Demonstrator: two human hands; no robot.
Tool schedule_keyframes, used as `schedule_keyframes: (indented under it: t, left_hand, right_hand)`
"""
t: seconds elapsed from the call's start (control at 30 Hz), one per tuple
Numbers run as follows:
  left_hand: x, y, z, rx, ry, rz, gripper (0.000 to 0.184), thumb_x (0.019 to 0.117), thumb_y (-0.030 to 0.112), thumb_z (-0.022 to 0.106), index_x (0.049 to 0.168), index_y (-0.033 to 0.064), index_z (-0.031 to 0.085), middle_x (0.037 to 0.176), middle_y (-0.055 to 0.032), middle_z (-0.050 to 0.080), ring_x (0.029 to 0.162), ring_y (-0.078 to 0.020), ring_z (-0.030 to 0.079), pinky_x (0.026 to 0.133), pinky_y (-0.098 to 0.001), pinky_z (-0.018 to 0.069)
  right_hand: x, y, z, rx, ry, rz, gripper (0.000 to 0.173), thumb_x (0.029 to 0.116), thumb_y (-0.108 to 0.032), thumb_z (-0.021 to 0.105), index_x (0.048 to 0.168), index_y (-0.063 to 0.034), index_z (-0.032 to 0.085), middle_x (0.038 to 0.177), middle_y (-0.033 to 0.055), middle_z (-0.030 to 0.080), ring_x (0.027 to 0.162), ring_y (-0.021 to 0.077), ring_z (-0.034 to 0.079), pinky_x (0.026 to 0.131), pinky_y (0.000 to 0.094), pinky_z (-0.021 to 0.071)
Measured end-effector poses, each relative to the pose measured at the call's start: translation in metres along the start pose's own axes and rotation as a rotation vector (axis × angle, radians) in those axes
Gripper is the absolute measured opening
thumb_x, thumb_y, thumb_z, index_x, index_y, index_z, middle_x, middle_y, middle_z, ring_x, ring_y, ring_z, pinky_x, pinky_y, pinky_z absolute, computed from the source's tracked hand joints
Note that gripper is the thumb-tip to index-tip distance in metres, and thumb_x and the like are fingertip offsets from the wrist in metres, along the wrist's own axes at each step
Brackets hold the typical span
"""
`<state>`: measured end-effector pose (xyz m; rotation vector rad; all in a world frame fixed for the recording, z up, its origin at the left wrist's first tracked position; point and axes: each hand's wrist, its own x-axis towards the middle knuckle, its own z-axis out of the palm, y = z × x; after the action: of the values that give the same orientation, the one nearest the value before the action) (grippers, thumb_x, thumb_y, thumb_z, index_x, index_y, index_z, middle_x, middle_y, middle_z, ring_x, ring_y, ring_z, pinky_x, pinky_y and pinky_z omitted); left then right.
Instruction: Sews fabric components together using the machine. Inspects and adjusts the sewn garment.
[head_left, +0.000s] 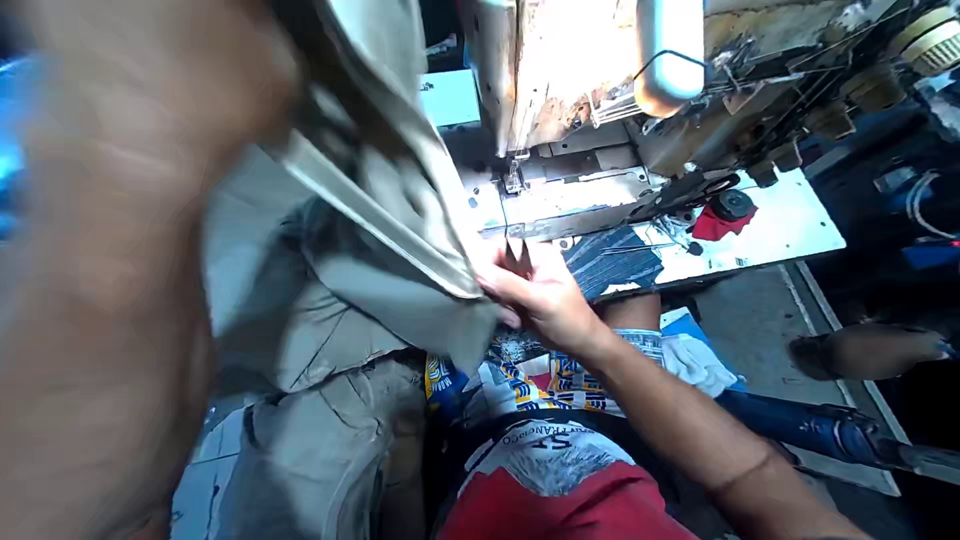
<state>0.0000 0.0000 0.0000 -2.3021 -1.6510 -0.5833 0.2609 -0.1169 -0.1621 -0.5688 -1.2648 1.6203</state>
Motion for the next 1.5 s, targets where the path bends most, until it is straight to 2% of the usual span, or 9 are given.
schedule_keyframes:
  t: [0.1, 0.27, 0.43, 0.57, 0.73, 0.9, 1.1, 1.2, 1.5]
  left_hand:
    - [-0.029, 0.016, 0.056, -0.197, -0.304, 0.342, 0.068, 0.0740, -0.008, 0.080, 0.136, 0.0136, 0.062, 0.120, -0.0260, 0.058, 0.094, -0.0497, 0.064, 0.070, -0.0702, 0.0534]
    - [-0.053, 0.015, 0.092, -0.502, -0.464, 0.358, 0.054, 0.0761, 0.012, 0.074, 0.127, 0.0249, 0.063, 0.088, 0.0047, 0.064, 0.070, -0.0115, 0.061, 0.062, -0.0401, 0.0556]
    - [-0.060, 0.026, 0.074, -0.560, -0.472, 0.277, 0.041, 0.0794, 0.018, 0.071, 0.119, 0.0271, 0.065, 0.072, 0.0127, 0.059, 0.056, -0.0028, 0.054, 0.051, -0.0278, 0.0500]
    - [-0.077, 0.029, 0.065, -0.457, -0.380, 0.154, 0.042, 0.0801, 0.013, 0.073, 0.120, 0.0235, 0.064, 0.067, 0.0085, 0.057, 0.051, -0.0091, 0.052, 0.046, -0.0328, 0.0454]
    - [-0.112, -0.021, 0.068, -0.008, -0.389, 0.073, 0.066, 0.0697, -0.003, 0.085, 0.128, 0.0143, 0.060, 0.119, -0.0149, 0.061, 0.083, -0.0410, 0.067, 0.058, -0.0648, 0.0534]
    - [-0.116, -0.016, 0.060, -0.465, -0.450, 0.086, 0.050, 0.0795, 0.016, 0.077, 0.126, 0.0232, 0.060, 0.100, 0.0070, 0.067, 0.083, -0.0098, 0.066, 0.071, -0.0343, 0.0595]
    - [-0.107, 0.015, 0.062, -1.130, -0.407, -0.099, 0.028, 0.0983, 0.008, 0.060, 0.126, 0.0132, 0.060, 0.104, -0.0028, 0.071, 0.083, -0.0118, 0.070, 0.072, -0.0259, 0.0614]
    - [-0.104, 0.034, 0.069, -1.034, -0.359, -0.062, 0.028, 0.1053, 0.015, 0.049, 0.128, 0.0119, 0.066, 0.117, -0.0026, 0.072, 0.097, -0.0142, 0.071, 0.082, -0.0322, 0.0613]
    - [-0.101, 0.071, 0.076, -0.619, -0.037, -0.066, 0.015, 0.0879, 0.019, 0.081, 0.103, 0.0207, 0.079, 0.102, 0.0060, 0.070, 0.091, -0.0048, 0.066, 0.077, -0.0261, 0.0560]
  right_hand:
    - [-0.033, 0.052, -0.046, -0.089, 0.235, 0.136, 0.015, 0.1031, -0.014, 0.056, 0.094, -0.0037, 0.063, 0.064, 0.0010, 0.055, 0.051, 0.0066, 0.048, 0.047, 0.0227, 0.0421]
    - [-0.040, 0.059, -0.064, -0.977, 0.421, 0.097, 0.016, 0.0964, -0.021, 0.060, 0.094, -0.0088, 0.070, 0.086, 0.0027, 0.067, 0.074, 0.0130, 0.063, 0.068, 0.0359, 0.0550]
    - [-0.010, 0.041, -0.020, -1.234, 0.309, -0.345, 0.046, 0.0935, -0.018, 0.073, 0.136, -0.0041, 0.062, 0.128, 0.0108, 0.068, 0.104, 0.0202, 0.070, 0.083, 0.0404, 0.0619]
    - [0.017, 0.051, 0.002, -0.944, 0.162, -0.173, 0.039, 0.0972, -0.015, 0.069, 0.135, -0.0097, 0.061, 0.109, 0.0057, 0.072, 0.090, 0.0170, 0.071, 0.078, 0.0412, 0.0615]
    - [0.024, 0.044, -0.025, -0.620, 0.179, -0.050, 0.017, 0.0951, -0.014, 0.069, 0.110, -0.0115, 0.062, 0.080, 0.0024, 0.065, 0.060, 0.0131, 0.060, 0.053, 0.0323, 0.0528]
    - [0.025, 0.043, -0.037, -0.831, 0.084, -0.085, 0.026, 0.0969, -0.024, 0.070, 0.120, -0.0165, 0.060, 0.083, 0.0002, 0.067, 0.068, 0.0135, 0.065, 0.060, 0.0386, 0.0565]
    - [0.018, 0.043, -0.054, -0.686, 0.086, -0.153, 0.017, 0.1023, -0.023, 0.065, 0.116, -0.0147, 0.069, 0.084, -0.0004, 0.070, 0.070, 0.0097, 0.066, 0.064, 0.0331, 0.0580]
    - [0.014, 0.047, -0.059, -0.607, 0.117, -0.148, 0.017, 0.1041, -0.022, 0.062, 0.107, -0.0096, 0.073, 0.083, 0.0011, 0.071, 0.071, 0.0098, 0.066, 0.067, 0.0321, 0.0580]
    - [0.004, 0.040, -0.065, -0.478, 0.209, -0.092, 0.016, 0.1045, -0.020, 0.060, 0.107, -0.0077, 0.070, 0.079, 0.0054, 0.066, 0.064, 0.0146, 0.061, 0.058, 0.0324, 0.0526]
